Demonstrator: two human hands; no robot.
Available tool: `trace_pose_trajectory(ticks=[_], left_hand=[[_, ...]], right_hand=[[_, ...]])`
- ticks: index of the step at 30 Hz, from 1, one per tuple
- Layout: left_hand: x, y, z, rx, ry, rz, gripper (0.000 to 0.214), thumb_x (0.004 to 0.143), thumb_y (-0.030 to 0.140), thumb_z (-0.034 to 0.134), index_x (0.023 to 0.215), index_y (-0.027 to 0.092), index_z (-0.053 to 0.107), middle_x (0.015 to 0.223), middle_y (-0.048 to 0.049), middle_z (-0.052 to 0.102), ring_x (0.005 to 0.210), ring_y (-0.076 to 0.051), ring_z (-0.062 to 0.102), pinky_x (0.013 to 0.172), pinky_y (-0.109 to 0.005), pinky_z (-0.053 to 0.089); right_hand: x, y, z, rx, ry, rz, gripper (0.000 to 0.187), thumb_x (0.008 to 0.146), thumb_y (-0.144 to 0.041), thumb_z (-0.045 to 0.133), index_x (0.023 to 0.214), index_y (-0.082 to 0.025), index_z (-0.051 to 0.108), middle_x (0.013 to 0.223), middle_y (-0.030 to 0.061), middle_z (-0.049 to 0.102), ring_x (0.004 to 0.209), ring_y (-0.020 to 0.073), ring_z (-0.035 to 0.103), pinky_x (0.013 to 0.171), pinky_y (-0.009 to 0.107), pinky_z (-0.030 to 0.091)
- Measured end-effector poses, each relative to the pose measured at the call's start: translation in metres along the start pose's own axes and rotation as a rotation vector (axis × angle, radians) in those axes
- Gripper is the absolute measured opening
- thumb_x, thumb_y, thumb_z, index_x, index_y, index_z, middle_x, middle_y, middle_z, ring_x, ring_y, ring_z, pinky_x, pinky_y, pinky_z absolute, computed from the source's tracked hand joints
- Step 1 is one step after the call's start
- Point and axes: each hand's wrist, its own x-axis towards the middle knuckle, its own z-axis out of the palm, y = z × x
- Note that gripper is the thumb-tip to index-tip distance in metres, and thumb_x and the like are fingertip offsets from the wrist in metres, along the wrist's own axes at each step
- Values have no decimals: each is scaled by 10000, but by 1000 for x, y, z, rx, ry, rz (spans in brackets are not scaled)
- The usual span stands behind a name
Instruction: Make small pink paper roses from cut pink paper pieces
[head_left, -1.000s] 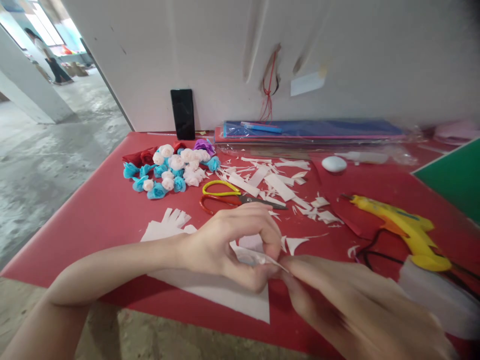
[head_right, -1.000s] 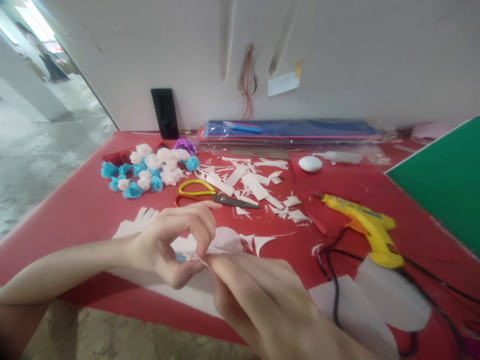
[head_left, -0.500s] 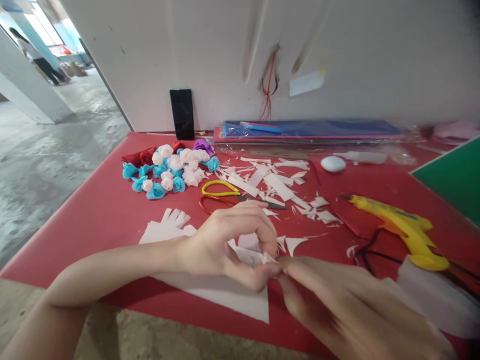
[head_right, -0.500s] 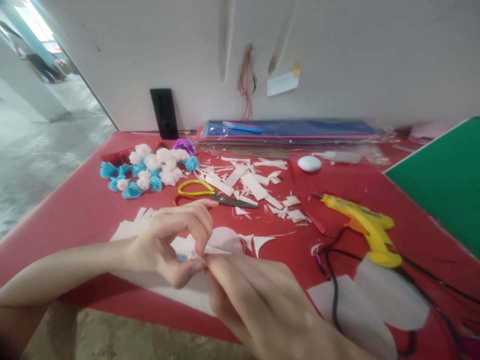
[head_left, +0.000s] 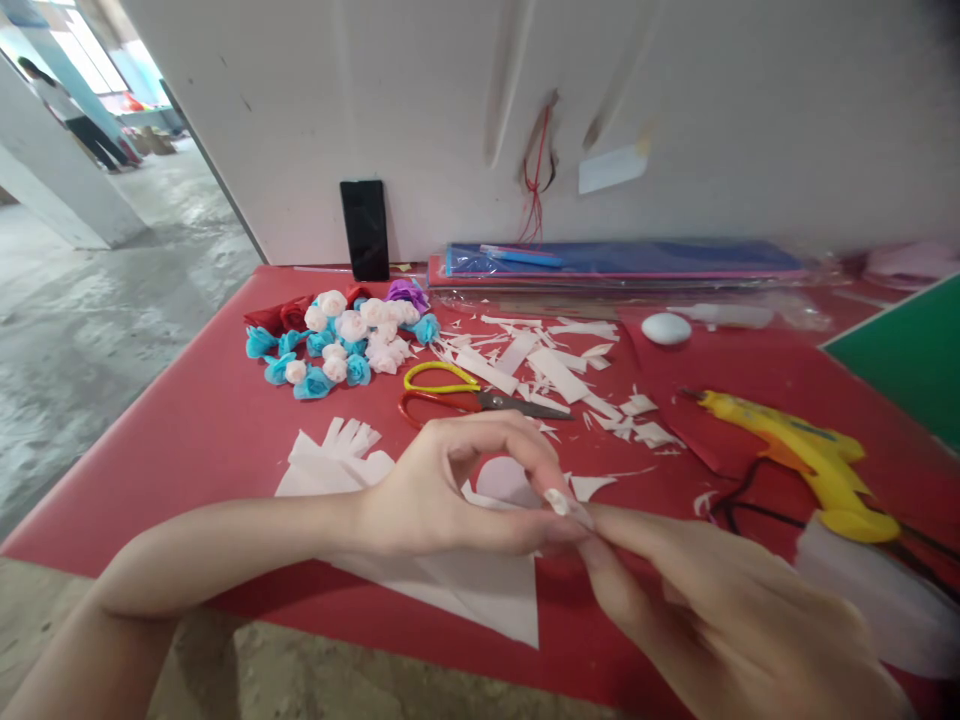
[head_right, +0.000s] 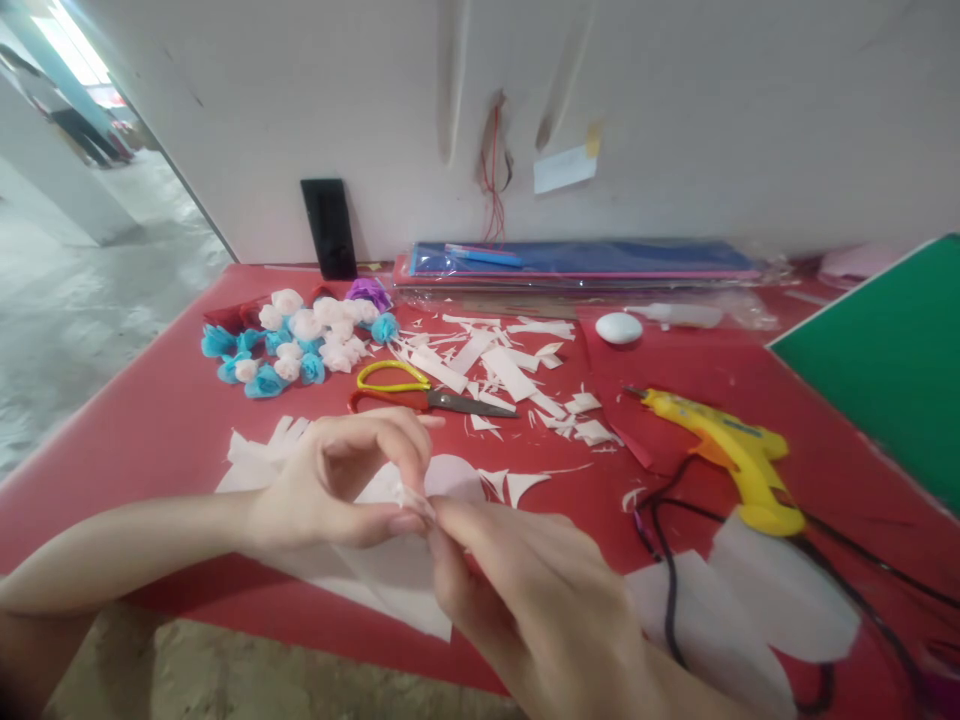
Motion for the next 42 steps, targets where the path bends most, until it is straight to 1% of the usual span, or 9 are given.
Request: trace_pose_trajectory(ticks=[5, 10, 13, 17, 22, 27, 33, 37, 42], left_hand=[[1, 0, -1, -54, -9, -45, 92, 665, 62, 648, 671, 126, 581, 701, -13, 553, 709, -93, 505, 714, -240, 422], [0, 2, -1, -40, -7, -57, 96, 658, 75, 660, 646, 129, 582, 653, -1, 543, 679, -91, 488, 713, -247, 401], [-1, 2, 0, -61, 8, -83, 89, 662, 86, 656, 651, 136, 583, 639, 9, 526, 653, -87, 487, 687, -245, 403], [-1, 1, 0, -60, 31, -138, 86, 652, 110, 657, 637, 137, 576, 639, 11, 508, 608, -83, 460, 589, -229, 378], [-2, 0, 1, 6, 51, -141, 82, 652, 129, 662, 648, 139, 580, 635, 17, 473, 604, -82, 430, 599, -233, 366], [-3, -1, 4, 20, 81, -93, 104, 638, 74, 654, 643, 137, 570, 645, 12, 496, 628, -85, 449, 625, -232, 394], [-3, 0, 6, 60, 115, -67, 125, 629, 54, 652, 624, 135, 556, 630, 19, 490, 619, -80, 450, 618, -229, 401], [-3, -2, 6, 45, 144, -46, 125, 624, 50, 652, 616, 132, 557, 622, 18, 491, 603, -77, 454, 587, -223, 397], [-3, -4, 5, 40, 151, -89, 126, 642, 104, 670, 618, 128, 550, 620, 20, 486, 596, -74, 450, 561, -225, 366]], right_hand=[[8, -4, -7, 91, -90, 83, 238, 841, -223, 389, 700, -228, 579, 522, -30, 662, 394, 118, 611, 442, 179, 512], [13, -7, -5, 472, -112, 235, 210, 789, -175, 426, 667, -240, 584, 509, -53, 662, 404, 114, 624, 413, 159, 515], [11, -4, -3, 577, -72, 249, 180, 767, -164, 456, 753, -256, 609, 533, -54, 672, 411, 118, 625, 422, 165, 525], [8, 1, -6, 428, -3, 139, 222, 778, -171, 449, 879, -298, 601, 603, -48, 683, 454, 118, 635, 418, 158, 517], [12, -2, -9, 182, -51, 68, 193, 792, -223, 431, 727, -258, 610, 547, -29, 665, 385, 129, 607, 334, 181, 471], [14, -9, -7, 83, -38, 40, 244, 806, -173, 380, 681, -211, 586, 517, -18, 651, 394, 109, 609, 398, 157, 485], [11, -6, -2, -71, 9, -43, 317, 850, -188, 339, 682, -230, 605, 501, -20, 642, 375, 117, 597, 432, 184, 503], [7, -3, -2, -151, 58, -115, 323, 864, -197, 347, 689, -221, 618, 534, 7, 672, 404, 140, 623, 532, 215, 542], [7, -5, 0, -140, 10, -83, 381, 881, -174, 288, 693, -220, 617, 626, 16, 708, 518, 149, 668, 574, 215, 546]])
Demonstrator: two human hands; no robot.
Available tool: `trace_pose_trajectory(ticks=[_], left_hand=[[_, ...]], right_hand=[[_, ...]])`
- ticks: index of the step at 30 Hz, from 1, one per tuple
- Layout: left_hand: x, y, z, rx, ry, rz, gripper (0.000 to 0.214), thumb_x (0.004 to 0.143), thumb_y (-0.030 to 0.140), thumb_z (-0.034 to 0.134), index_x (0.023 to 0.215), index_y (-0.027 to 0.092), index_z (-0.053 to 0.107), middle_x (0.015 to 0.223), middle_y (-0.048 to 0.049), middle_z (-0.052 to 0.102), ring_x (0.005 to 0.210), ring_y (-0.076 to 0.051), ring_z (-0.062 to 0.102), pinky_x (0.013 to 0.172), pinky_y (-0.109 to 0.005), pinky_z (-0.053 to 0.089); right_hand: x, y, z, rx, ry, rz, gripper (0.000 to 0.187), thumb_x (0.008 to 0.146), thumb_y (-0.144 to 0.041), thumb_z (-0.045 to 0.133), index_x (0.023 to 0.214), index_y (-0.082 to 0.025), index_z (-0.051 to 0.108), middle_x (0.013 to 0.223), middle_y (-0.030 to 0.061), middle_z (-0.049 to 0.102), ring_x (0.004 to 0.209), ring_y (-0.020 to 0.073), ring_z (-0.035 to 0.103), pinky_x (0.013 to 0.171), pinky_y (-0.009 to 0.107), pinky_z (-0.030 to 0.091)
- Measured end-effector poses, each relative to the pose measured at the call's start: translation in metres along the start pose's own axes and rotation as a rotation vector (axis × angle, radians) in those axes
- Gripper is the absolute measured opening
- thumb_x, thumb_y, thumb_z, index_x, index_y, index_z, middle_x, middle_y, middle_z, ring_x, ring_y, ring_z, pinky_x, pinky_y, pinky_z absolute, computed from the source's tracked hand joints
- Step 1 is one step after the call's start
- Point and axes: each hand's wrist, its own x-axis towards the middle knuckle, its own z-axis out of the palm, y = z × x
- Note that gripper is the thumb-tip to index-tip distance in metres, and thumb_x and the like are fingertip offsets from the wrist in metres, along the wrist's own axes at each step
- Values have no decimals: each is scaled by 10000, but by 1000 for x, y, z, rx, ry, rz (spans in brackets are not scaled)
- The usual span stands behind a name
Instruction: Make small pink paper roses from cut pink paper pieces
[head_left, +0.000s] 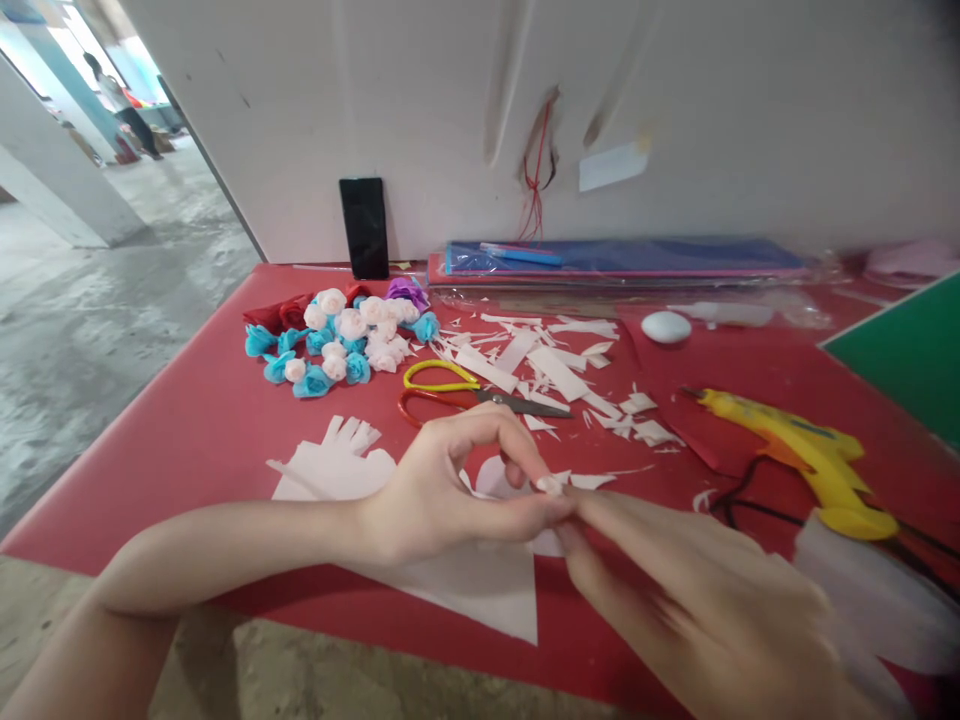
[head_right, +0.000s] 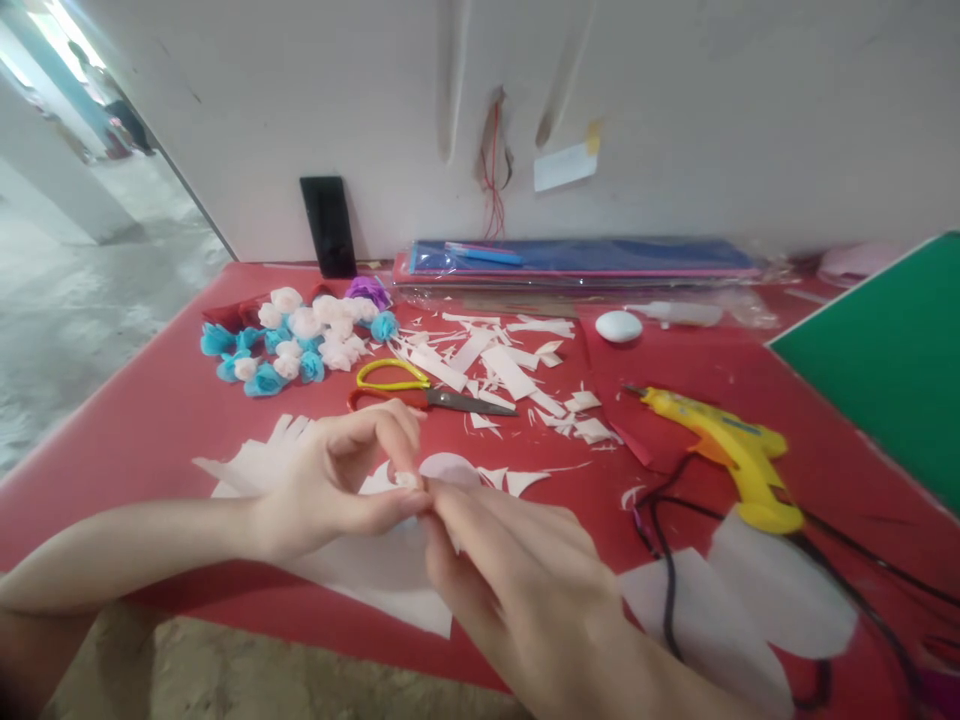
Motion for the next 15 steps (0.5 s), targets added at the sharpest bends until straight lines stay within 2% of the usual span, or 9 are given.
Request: trace_pose_trajectory(ticks=[4, 11, 15], left_hand=[[0, 1, -1, -47, 8, -89, 155, 649, 122, 668, 601, 128, 521, 612, 24, 490, 582, -69, 433, 536, -222, 340], [6, 3, 0, -101, 10, -269, 187, 646, 146, 672, 586, 128, 495, 548, 48, 452, 553, -60, 397, 537, -209, 336], [13, 11, -7, -32, -50, -299, 140, 675, 147, 640, 706, 134, 504, 628, 43, 454, 610, -69, 447, 585, -206, 395]], right_hand=[[0, 0, 2, -10, 14, 17, 385, 892, -204, 291, 721, -214, 636, 724, 37, 725, 586, 172, 685, 602, 239, 554], [2, 3, 4, -31, 10, 4, 384, 886, -186, 288, 724, -221, 635, 671, 22, 718, 553, 161, 677, 554, 230, 537], [4, 8, 4, 17, 67, 22, 298, 862, -148, 354, 728, -190, 616, 618, 17, 705, 504, 135, 657, 512, 199, 507]])
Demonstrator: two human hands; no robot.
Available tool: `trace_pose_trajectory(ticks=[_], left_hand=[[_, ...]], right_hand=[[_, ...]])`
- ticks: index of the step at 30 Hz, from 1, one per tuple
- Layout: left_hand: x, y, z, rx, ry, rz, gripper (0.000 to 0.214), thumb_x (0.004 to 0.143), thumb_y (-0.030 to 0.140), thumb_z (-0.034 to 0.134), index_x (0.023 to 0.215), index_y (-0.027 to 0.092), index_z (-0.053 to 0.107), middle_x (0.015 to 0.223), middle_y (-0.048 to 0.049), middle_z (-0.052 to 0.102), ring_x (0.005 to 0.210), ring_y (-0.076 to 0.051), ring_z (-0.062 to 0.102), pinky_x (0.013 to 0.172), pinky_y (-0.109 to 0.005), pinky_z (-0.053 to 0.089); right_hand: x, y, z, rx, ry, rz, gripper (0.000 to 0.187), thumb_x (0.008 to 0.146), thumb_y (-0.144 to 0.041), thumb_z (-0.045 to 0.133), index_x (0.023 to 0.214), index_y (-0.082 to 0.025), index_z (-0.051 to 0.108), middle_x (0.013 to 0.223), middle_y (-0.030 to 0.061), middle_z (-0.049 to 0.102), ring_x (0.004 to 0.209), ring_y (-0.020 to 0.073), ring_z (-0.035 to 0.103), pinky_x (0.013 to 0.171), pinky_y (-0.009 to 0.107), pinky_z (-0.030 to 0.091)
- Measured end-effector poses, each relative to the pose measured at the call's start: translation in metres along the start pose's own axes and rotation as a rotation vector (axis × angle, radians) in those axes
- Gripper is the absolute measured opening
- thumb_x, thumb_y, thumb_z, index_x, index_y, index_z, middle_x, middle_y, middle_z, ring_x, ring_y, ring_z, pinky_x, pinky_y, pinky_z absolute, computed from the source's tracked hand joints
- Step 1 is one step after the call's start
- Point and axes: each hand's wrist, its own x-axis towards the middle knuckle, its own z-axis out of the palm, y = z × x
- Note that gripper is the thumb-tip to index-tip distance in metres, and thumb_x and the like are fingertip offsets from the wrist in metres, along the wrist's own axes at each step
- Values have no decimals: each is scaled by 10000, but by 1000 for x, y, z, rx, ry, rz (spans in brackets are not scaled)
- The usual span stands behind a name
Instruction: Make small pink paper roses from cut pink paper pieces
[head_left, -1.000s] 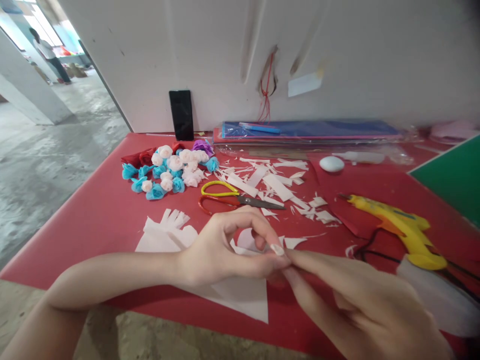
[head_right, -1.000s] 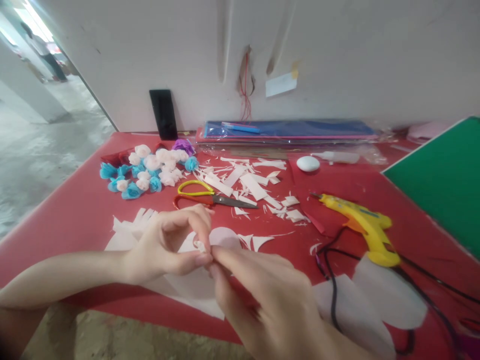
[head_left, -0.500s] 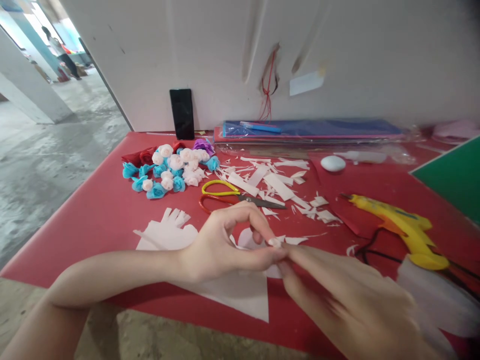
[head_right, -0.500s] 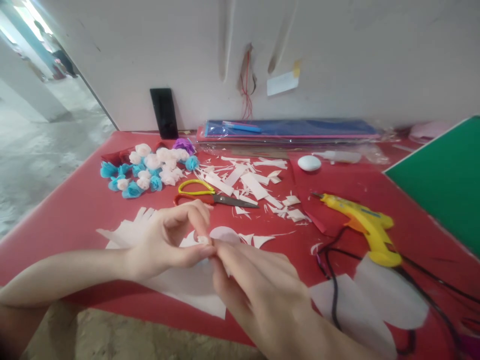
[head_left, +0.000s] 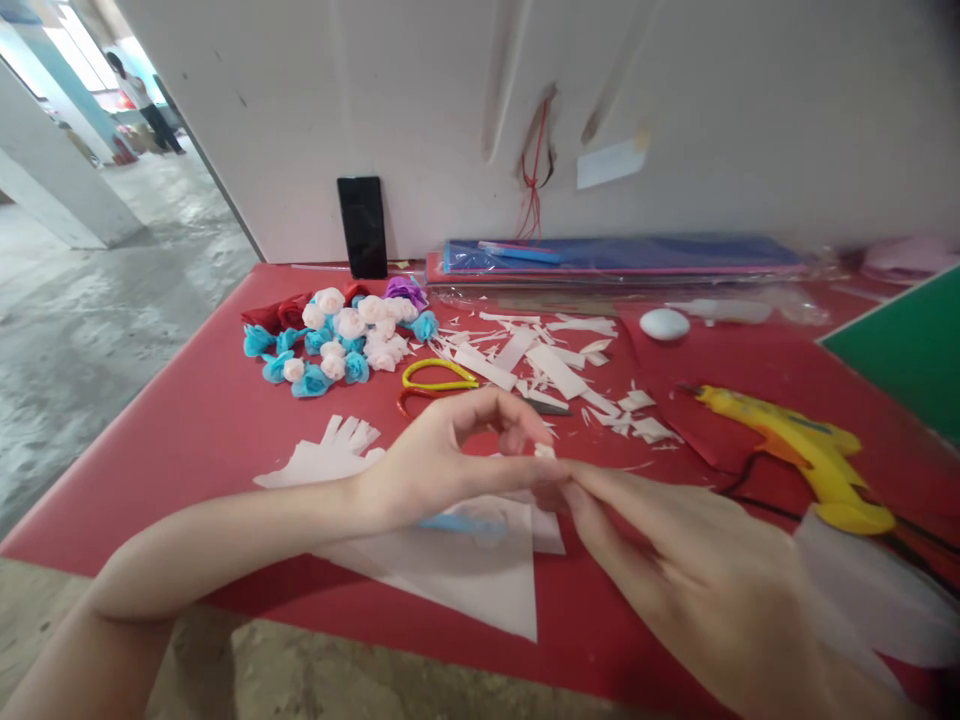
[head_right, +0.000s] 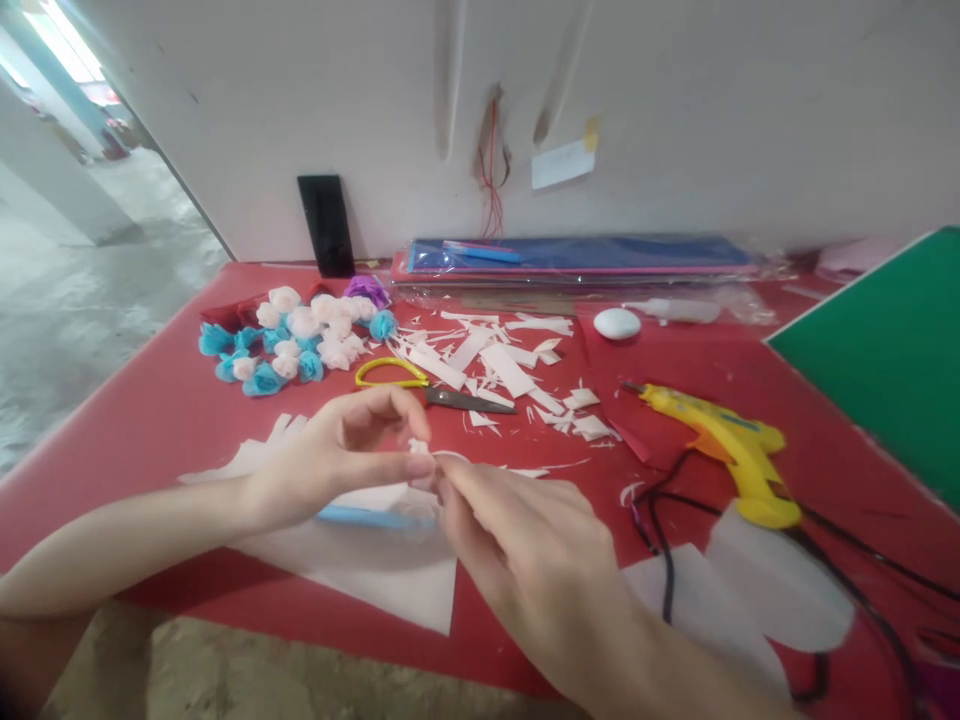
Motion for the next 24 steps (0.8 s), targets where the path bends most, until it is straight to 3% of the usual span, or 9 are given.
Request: trace_pose_trajectory(ticks=[3, 5, 9, 11, 13, 16, 20, 24], left_hand=[[-3, 13, -10, 152, 6, 35, 164, 708, 134, 597, 803, 152, 464, 680, 50, 438, 631, -62, 449, 587, -186, 406], [-7, 19, -18, 368, 2, 21, 88, 762, 149, 532, 810, 156, 458, 704, 43, 457, 654, -67, 470, 633, -199, 417], [-15, 10, -30, 969, -246, -27, 69, 768, 118, 493, 781, 148, 553, 758, 8, 576, 693, -105, 533, 642, -224, 406], [-14, -4, -32, 1143, -340, 41, 116, 781, 120, 483, 794, 149, 595, 781, -16, 609, 705, -129, 558, 630, -233, 405], [-10, -18, -31, 1196, -405, 138, 134, 796, 131, 486, 783, 135, 619, 788, -44, 620, 708, -138, 575, 631, -230, 415], [-2, -31, -25, 1174, -519, 243, 133, 786, 121, 516, 840, 125, 637, 829, -73, 627, 730, -144, 584, 639, -218, 432], [8, -40, -21, 1120, -663, 295, 181, 824, 139, 485, 915, 124, 641, 894, -93, 635, 822, -158, 586, 744, -234, 444], [13, -49, -24, 1087, -685, 344, 199, 836, 203, 491, 934, 118, 641, 911, -96, 629, 800, -157, 583, 738, -237, 443]], right_hand=[[2, 6, 1, 54, -2, 40, 247, 847, -163, 398, 741, -169, 621, 618, 23, 706, 499, 137, 652, 487, 202, 495], [4, 10, 3, 142, -52, 123, 226, 835, -189, 425, 745, -162, 631, 598, 18, 701, 482, 136, 645, 468, 206, 486], [8, 19, 7, 422, -250, 364, 223, 812, -203, 459, 661, -182, 623, 559, -7, 679, 484, 124, 636, 466, 197, 482], [10, 24, 9, 541, -390, 462, 268, 823, -233, 447, 612, -181, 603, 565, 1, 670, 493, 125, 630, 463, 201, 483], [11, 29, 13, 596, -508, 521, 295, 830, -261, 434, 592, -174, 587, 574, 15, 662, 495, 127, 621, 469, 214, 486], [11, 35, 16, 608, -587, 552, 269, 819, -239, 428, 605, -166, 574, 606, 29, 664, 523, 128, 623, 488, 220, 488], [12, 37, 14, 623, -593, 554, 248, 804, -203, 428, 603, -166, 570, 615, 23, 663, 543, 117, 627, 512, 204, 487], [14, 35, 10, 616, -600, 557, 290, 823, -250, 423, 580, -176, 562, 592, 13, 656, 544, 121, 626, 521, 213, 485]])
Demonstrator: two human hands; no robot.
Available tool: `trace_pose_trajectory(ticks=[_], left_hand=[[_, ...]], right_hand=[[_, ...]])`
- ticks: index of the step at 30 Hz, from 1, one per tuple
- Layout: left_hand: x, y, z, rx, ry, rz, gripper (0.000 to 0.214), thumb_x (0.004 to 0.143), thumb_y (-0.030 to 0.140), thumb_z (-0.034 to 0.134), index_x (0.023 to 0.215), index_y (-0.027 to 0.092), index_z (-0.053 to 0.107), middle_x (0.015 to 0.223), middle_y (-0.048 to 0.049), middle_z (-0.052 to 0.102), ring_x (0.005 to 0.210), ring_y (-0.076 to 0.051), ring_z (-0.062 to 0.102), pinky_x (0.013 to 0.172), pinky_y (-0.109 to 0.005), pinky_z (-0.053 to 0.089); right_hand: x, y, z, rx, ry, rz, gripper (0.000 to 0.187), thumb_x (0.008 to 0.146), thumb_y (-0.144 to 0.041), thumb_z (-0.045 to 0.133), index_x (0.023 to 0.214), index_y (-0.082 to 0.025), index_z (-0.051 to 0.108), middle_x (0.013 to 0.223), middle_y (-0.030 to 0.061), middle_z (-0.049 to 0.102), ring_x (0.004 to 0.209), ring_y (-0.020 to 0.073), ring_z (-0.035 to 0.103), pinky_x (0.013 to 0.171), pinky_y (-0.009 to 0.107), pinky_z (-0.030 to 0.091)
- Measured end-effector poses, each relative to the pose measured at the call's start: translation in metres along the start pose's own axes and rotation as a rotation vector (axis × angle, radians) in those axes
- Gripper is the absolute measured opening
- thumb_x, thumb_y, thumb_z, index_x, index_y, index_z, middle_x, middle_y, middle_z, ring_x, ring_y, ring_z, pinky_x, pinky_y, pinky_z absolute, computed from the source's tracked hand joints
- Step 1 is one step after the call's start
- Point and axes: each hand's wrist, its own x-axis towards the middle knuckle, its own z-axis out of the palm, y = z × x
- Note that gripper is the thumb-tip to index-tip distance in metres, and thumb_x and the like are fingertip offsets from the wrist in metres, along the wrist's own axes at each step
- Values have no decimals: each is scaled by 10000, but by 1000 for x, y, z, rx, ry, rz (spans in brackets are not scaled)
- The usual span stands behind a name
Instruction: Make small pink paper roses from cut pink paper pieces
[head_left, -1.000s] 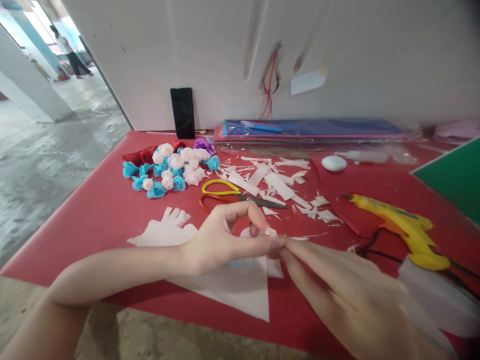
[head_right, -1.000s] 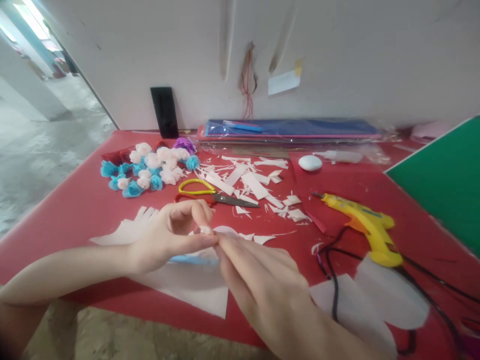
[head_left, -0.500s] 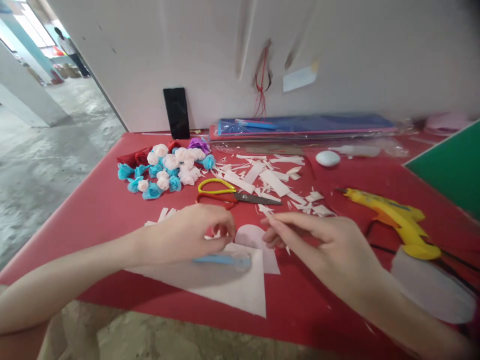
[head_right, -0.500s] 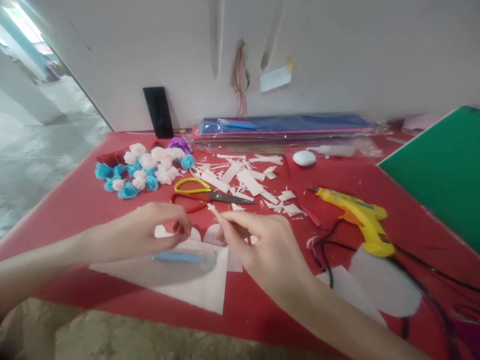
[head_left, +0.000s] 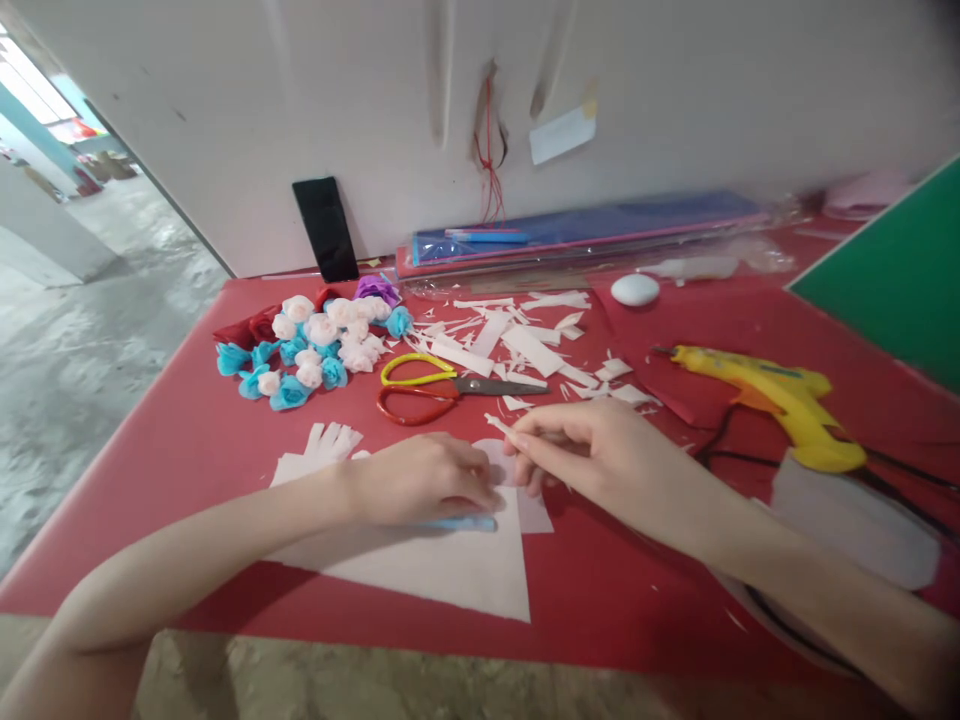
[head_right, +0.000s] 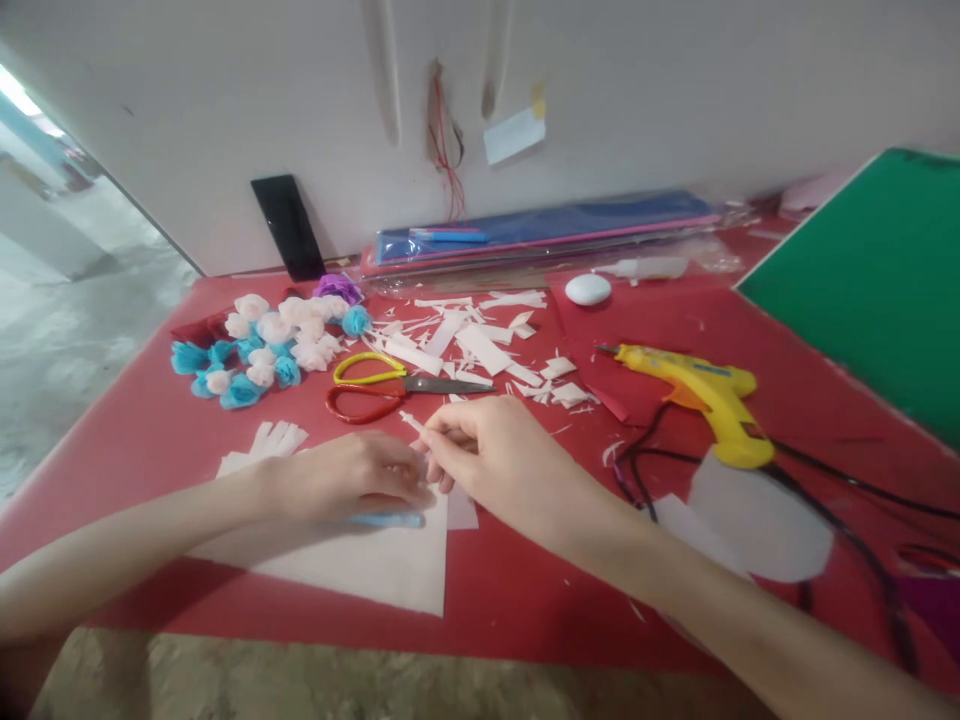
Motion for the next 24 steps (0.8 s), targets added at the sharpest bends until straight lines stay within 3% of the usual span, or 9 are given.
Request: trace_pose_trajectory(ticks=[6, 17, 24], left_hand=[[-1, -4, 4, -13, 27, 13, 191, 836, 174, 475, 816, 102, 651, 819, -87, 607, 729, -136, 562, 679, -220, 435], [-1, -5, 4, -60, 57, 25, 172, 838, 183, 472, 777, 107, 614, 820, -80, 606, 736, -135, 557, 695, -216, 443], [-2, -6, 7, -63, 92, -6, 162, 842, 192, 464, 869, 85, 583, 834, -101, 620, 749, -154, 561, 694, -243, 455]], right_hand=[[2, 4, 1, -11, -38, 7, 296, 833, -280, 419, 593, -187, 566, 593, -1, 654, 550, 123, 621, 512, 222, 476], [2, 1, 0, -19, -15, 6, 301, 830, -277, 418, 573, -186, 546, 591, 7, 650, 546, 124, 622, 518, 224, 472], [2, -1, -1, -23, 2, 31, 296, 821, -261, 420, 575, -171, 557, 594, 20, 646, 533, 131, 612, 520, 236, 485]])
